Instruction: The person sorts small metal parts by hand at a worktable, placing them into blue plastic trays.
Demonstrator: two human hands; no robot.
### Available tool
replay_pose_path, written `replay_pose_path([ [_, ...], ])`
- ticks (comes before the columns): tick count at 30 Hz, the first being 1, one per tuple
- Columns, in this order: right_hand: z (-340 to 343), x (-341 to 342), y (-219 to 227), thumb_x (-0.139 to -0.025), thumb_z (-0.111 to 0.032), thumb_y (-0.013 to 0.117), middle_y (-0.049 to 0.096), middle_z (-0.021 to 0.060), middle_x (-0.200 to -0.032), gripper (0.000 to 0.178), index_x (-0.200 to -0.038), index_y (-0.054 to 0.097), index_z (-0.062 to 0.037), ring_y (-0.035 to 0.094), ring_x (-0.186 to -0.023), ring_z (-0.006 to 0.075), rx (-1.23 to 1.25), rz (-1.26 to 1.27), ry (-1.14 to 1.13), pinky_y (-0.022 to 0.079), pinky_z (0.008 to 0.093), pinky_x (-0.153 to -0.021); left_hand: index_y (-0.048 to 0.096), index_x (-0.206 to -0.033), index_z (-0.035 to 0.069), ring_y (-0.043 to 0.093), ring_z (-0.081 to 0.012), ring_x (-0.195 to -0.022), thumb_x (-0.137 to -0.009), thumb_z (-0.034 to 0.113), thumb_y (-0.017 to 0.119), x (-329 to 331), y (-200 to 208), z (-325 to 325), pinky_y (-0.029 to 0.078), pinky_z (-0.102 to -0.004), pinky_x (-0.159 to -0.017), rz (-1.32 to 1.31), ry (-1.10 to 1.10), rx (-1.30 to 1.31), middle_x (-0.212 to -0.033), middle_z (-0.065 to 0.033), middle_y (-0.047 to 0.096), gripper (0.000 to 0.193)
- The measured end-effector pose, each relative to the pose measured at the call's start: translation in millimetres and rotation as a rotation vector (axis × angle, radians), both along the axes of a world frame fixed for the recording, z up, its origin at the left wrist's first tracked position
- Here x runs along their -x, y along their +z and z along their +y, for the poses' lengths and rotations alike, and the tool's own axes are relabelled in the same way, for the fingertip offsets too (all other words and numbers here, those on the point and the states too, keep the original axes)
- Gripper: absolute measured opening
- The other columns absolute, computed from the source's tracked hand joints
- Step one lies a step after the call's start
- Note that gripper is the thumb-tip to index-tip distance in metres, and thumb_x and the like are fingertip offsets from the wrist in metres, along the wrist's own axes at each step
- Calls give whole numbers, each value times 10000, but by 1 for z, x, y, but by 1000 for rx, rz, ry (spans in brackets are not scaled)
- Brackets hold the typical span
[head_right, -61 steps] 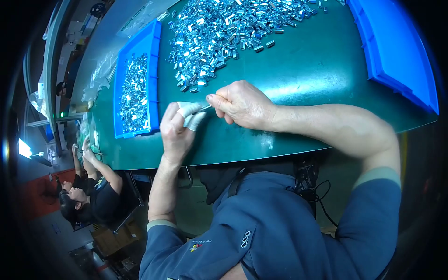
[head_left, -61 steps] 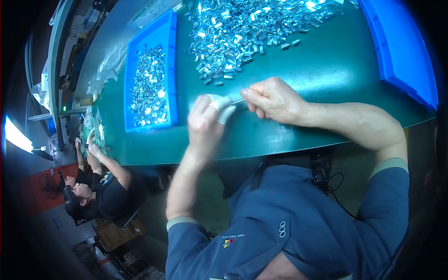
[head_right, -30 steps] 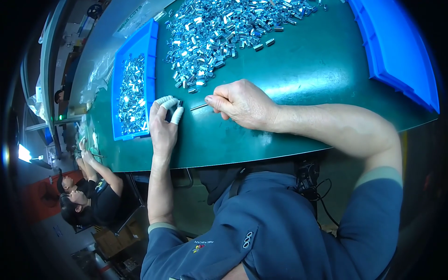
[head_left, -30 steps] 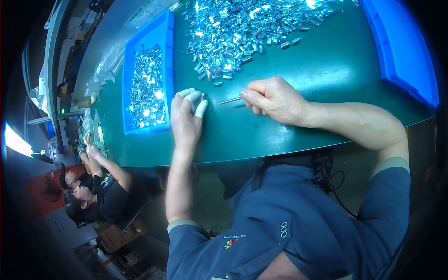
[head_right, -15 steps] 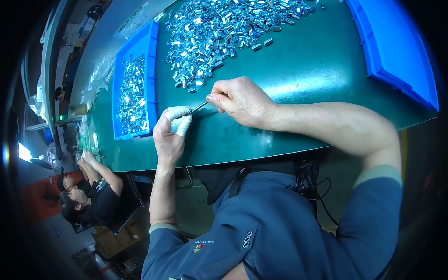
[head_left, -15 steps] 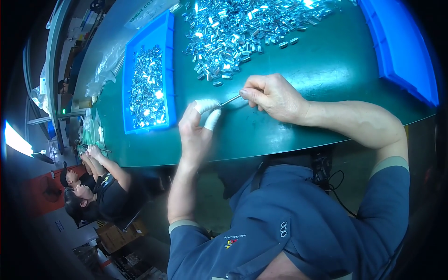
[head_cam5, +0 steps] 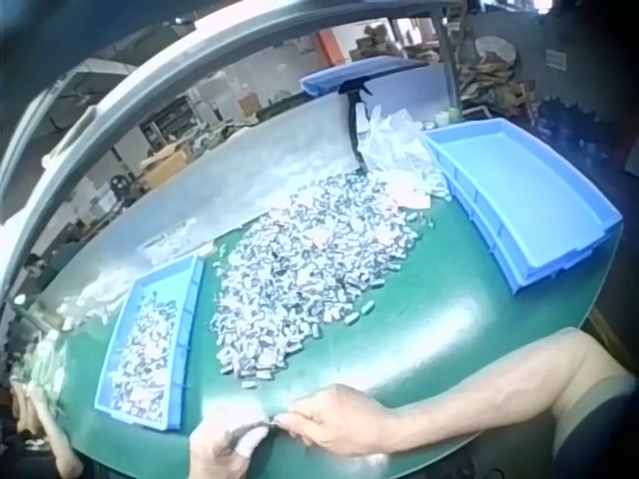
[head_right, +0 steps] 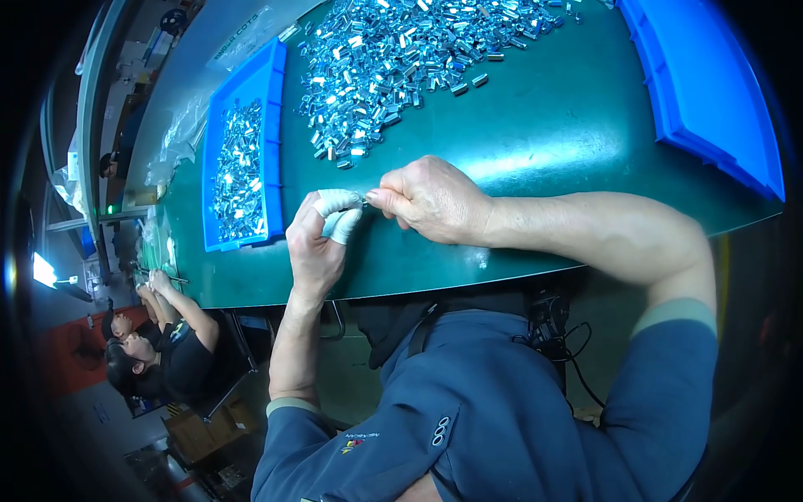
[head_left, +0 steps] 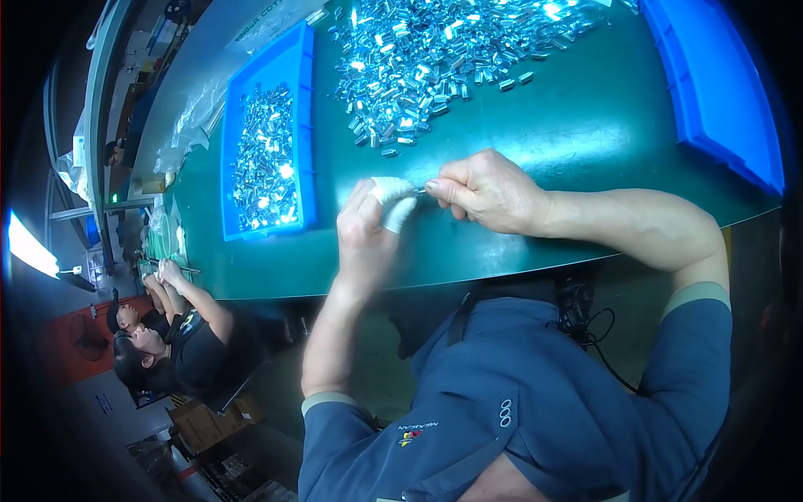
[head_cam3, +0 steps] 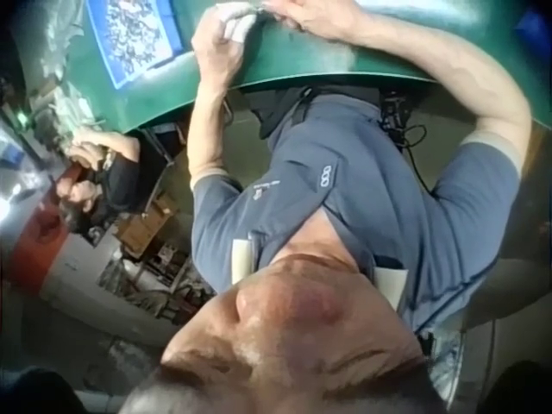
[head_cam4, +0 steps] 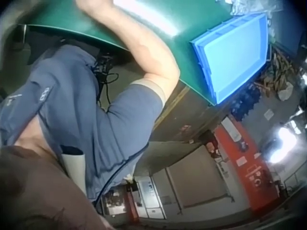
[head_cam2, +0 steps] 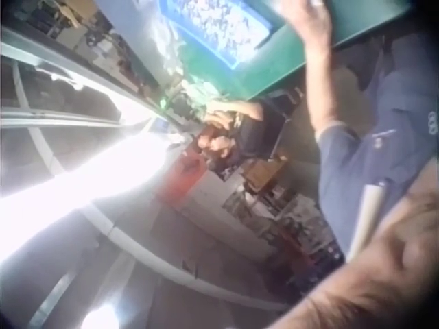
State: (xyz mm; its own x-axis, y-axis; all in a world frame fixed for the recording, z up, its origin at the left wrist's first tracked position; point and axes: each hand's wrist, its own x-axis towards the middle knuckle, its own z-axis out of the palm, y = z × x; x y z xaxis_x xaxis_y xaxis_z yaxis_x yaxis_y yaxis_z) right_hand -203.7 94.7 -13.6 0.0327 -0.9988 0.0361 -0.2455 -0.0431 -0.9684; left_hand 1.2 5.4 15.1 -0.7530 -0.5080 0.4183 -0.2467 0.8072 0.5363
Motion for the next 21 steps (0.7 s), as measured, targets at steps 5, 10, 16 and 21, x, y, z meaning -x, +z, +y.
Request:
replay_pose_path([
  [5, -1, 1, -2, -1103, -364, 553, 656, 20, -647, 465, -808, 700, -35, 598, -571, 79, -149, -157, 30, 495, 274, -547, 704, -998, 37, 684, -326, -890, -819, 1, 812, -12, 4, -9, 543, -411, -759, -46, -13, 47, -960, -127, 727, 212],
  [10, -4, 5, 7, -1109, -375, 544, 652, 14, -657, 490, -783, 684, -36, 567, -555, 65, -235, -259, 18, 472, 247, -531, 723, -1060, 52, 697, -346, -959, -880, 35, 774, -59, 6, -69, 550, -431, -849, -76, 307, 299, -1014, -129, 730, 188],
  [16, -3, 6, 4, -1110, -365, 544, 649, 12, -658, 479, -792, 681, -34, 561, -555, 56, -226, -239, 7, 468, 247, -529, 747, -1138, 75, 680, -340, -1027, -864, 74, 803, -53, 10, -119, 538, -449, -898, -80, 448, 514, -1077, -146, 712, 280],
  [21, -4, 4, 5, -1112, -349, 541, 649, 9, -660, 463, -807, 685, -33, 561, -555, 56, -211, -239, 16, 470, 251, -530, 760, -1116, 85, 654, -335, -981, -858, 81, 805, -4, -17, -82, 528, -423, -876, -278, 301, 201, -1021, -124, 688, 262],
])
